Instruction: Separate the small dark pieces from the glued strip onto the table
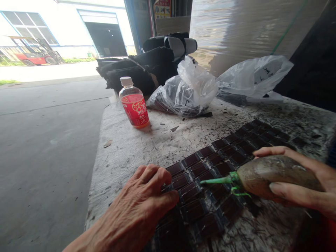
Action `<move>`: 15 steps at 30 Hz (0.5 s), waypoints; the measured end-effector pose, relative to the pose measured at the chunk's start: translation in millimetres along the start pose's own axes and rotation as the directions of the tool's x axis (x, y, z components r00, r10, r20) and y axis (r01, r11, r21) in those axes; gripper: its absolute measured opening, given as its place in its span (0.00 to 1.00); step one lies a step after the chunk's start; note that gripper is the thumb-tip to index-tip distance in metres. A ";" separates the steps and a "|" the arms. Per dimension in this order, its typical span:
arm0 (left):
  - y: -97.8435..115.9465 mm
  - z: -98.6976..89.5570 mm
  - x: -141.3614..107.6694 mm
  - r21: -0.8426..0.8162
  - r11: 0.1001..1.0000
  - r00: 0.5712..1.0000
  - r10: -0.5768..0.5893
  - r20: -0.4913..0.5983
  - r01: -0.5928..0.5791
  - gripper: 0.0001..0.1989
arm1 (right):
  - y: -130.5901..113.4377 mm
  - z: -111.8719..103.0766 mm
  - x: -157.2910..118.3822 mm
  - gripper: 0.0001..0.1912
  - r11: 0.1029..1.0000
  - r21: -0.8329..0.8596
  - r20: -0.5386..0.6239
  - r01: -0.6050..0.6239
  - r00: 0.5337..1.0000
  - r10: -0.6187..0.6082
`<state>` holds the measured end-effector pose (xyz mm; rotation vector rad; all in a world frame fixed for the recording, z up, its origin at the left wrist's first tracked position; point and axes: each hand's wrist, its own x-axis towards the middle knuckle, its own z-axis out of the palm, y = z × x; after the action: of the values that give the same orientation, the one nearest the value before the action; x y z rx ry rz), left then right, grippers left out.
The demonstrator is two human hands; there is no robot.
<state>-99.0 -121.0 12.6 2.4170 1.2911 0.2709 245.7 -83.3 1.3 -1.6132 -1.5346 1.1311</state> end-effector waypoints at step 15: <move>9.5 -6.3 17.5 0.058 0.995 0.994 0.090 -0.065 -0.087 0.15 | -5.8 8.3 -0.7 0.32 0.998 0.039 -0.017 0.046 0.999 -0.045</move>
<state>-84.2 -109.7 22.1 2.5358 1.2367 0.3489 235.7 -84.3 3.0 -1.5500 -1.5216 1.1150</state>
